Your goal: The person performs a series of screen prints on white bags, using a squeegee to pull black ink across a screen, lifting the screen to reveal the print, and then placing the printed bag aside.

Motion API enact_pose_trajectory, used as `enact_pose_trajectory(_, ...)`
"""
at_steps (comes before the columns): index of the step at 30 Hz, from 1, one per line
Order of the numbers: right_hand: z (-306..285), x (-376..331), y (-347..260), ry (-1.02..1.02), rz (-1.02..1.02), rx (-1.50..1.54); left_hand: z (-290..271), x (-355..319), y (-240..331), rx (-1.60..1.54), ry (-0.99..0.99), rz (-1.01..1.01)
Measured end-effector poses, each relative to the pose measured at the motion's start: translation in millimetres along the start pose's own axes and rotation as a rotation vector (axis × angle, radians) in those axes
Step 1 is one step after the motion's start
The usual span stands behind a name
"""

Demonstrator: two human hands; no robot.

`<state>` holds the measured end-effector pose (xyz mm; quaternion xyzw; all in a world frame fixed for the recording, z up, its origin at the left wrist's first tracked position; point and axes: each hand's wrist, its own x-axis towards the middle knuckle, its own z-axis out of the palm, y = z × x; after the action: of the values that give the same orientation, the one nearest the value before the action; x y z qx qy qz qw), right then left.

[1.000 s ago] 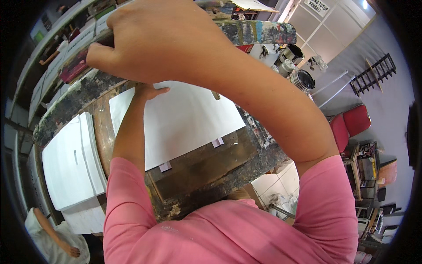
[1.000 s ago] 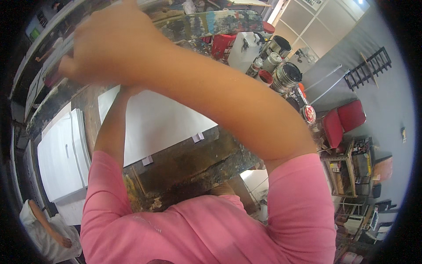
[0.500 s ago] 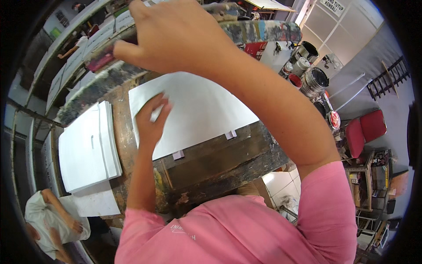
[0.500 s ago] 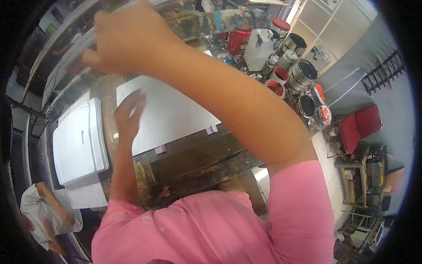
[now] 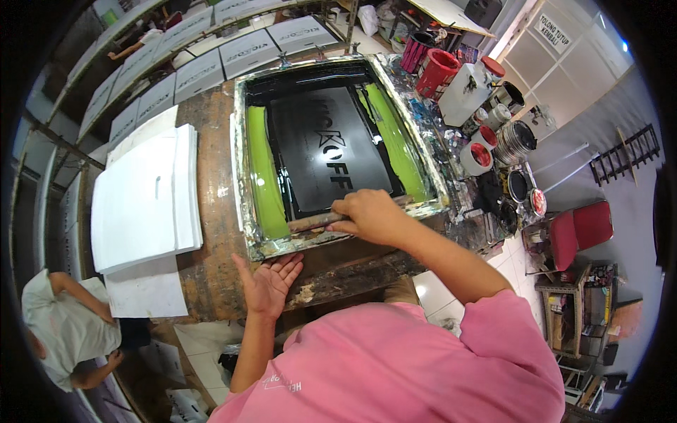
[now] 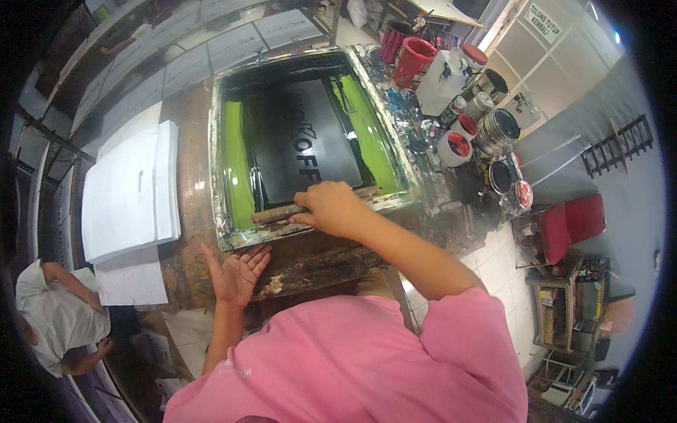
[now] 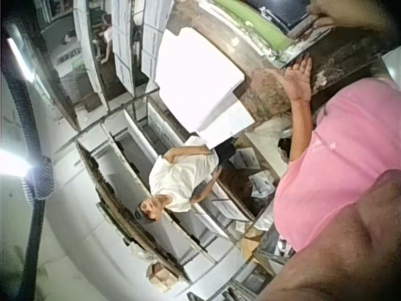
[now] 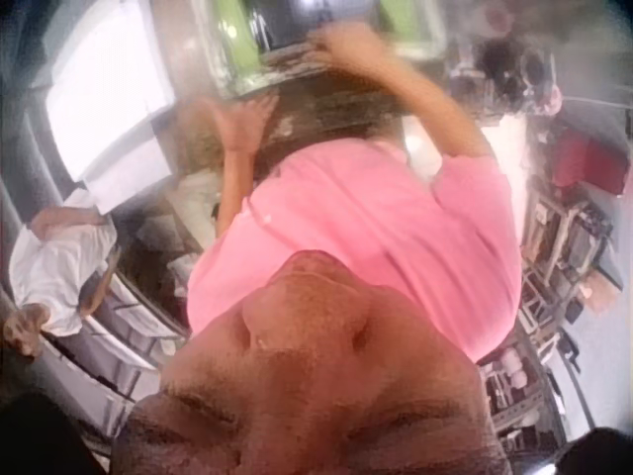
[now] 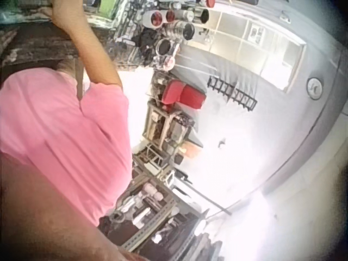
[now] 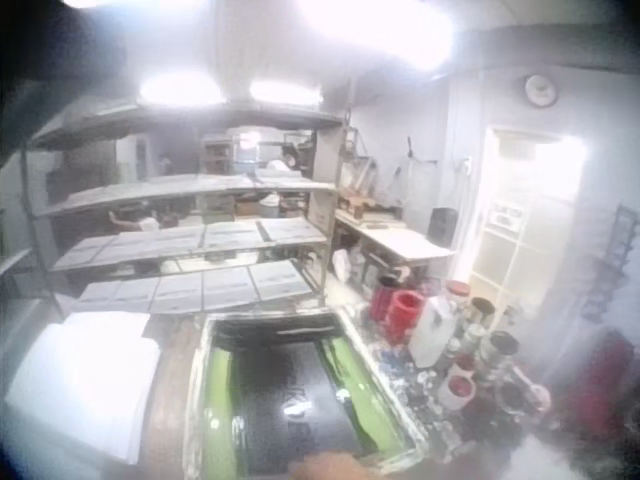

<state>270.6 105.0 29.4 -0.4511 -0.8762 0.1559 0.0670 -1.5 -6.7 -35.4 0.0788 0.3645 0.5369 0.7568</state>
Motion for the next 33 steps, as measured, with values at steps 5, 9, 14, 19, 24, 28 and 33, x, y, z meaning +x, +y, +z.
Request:
enact_pose_trajectory(5,40,-7,4,0.111,-0.062,-0.033,-16,12,-8,0.018,0.038,-0.045)
enact_pose_trajectory(9,44,41,32,0.21,-0.124,-0.095,-35,13,-24,0.02,0.038,0.038)
enact_pose_trajectory(14,41,138,89,0.328,-0.178,-0.199,-55,14,-29,0.033,-0.084,0.056)
enact_pose_trajectory(19,30,231,144,0.403,-0.165,-0.266,-65,11,-30,0.084,-0.177,0.062)
enact_pose_trajectory(24,19,289,172,0.454,-0.166,-0.315,-81,12,-34,-0.082,-0.337,0.113)
enact_pose_trajectory(28,5,306,182,0.348,-0.123,-0.279,-81,14,-32,-0.1,-0.351,0.11)
enact_pose_trajectory(33,-42,227,131,0.134,-0.176,-0.044,-70,22,-30,-0.003,-0.404,0.18)
